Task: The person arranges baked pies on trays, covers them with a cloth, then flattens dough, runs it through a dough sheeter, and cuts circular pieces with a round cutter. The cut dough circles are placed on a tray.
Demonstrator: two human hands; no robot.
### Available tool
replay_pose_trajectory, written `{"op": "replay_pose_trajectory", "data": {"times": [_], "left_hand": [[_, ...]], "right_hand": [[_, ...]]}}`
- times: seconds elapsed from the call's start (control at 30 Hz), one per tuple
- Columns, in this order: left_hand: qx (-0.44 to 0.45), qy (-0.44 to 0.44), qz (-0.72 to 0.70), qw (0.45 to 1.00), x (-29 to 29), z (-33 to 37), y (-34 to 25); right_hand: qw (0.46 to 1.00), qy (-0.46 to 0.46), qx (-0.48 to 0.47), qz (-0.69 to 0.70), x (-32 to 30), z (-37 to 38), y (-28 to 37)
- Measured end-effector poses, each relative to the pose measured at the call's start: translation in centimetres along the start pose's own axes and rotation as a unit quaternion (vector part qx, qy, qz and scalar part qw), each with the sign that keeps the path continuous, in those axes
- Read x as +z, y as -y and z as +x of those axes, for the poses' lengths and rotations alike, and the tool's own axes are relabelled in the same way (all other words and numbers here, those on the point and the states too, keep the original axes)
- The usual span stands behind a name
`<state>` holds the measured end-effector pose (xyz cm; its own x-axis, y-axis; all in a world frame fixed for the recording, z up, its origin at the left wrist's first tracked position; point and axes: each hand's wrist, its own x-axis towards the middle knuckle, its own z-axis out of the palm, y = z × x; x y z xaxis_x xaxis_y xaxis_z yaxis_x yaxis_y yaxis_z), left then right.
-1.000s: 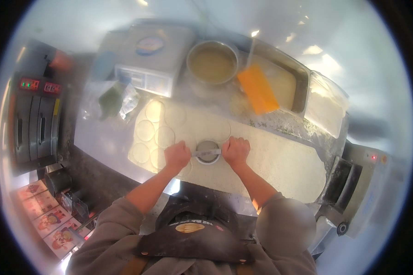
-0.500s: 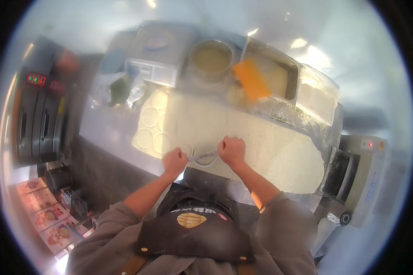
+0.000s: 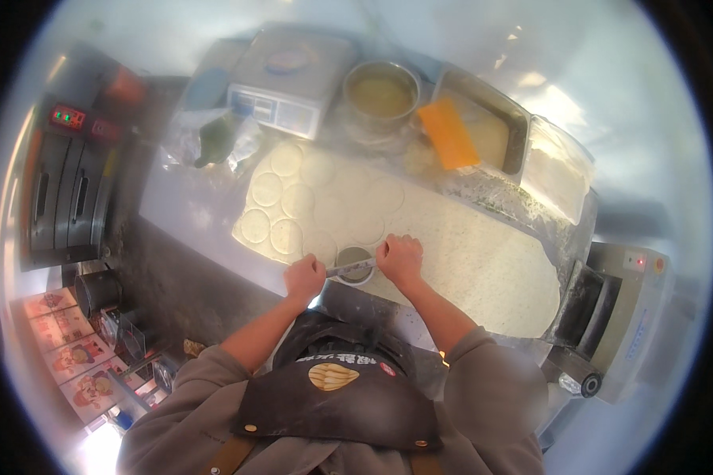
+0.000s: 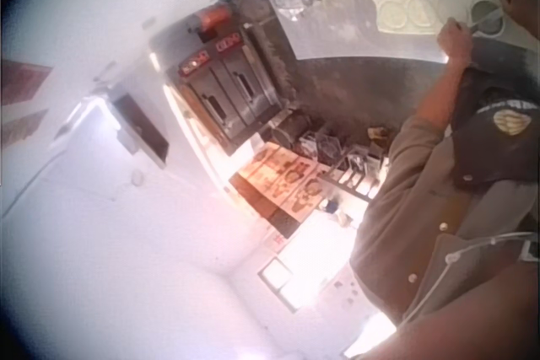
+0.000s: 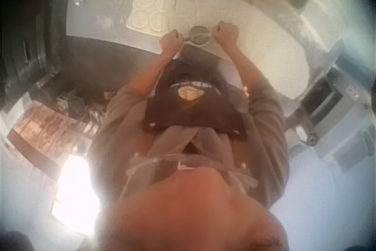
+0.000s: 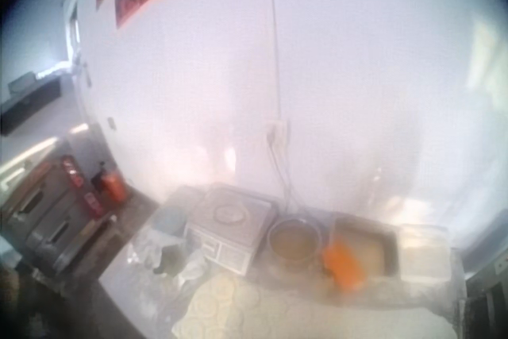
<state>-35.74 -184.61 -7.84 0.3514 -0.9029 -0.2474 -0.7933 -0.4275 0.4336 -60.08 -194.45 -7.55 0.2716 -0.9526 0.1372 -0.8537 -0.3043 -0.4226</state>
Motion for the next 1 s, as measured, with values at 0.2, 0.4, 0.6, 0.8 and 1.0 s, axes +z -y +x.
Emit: {"op": "replay_pose_trajectory", "data": {"times": [0.2, 0.4, 0.6, 0.8, 1.0], "left_hand": [[0.009, 0.030, 0.032, 0.999, 0.7, 1.2, 0.7], [0.001, 0.068, 0.073, 0.995, 1.5, 2.0, 0.9], [0.051, 0.014, 0.018, 0.998, -1.4, -1.1, -1.1], [0.151, -0.009, -0.057, 0.987, 0.7, 1.5, -10.3], [0.146, -0.021, -0.014, 0.989, 6.4, 9.7, -19.3]], "right_hand": [[1.000, -0.001, -0.011, -0.020, 1.9, -0.3, -0.9], [0.999, -0.024, -0.042, -0.022, 2.4, -0.8, -1.1], [0.995, -0.061, -0.045, 0.069, -1.3, -1.5, -1.3], [0.994, -0.105, 0.024, 0.037, -6.1, 0.4, -9.2], [0.993, -0.107, 0.043, -0.031, -7.5, 7.4, -18.3]]}}
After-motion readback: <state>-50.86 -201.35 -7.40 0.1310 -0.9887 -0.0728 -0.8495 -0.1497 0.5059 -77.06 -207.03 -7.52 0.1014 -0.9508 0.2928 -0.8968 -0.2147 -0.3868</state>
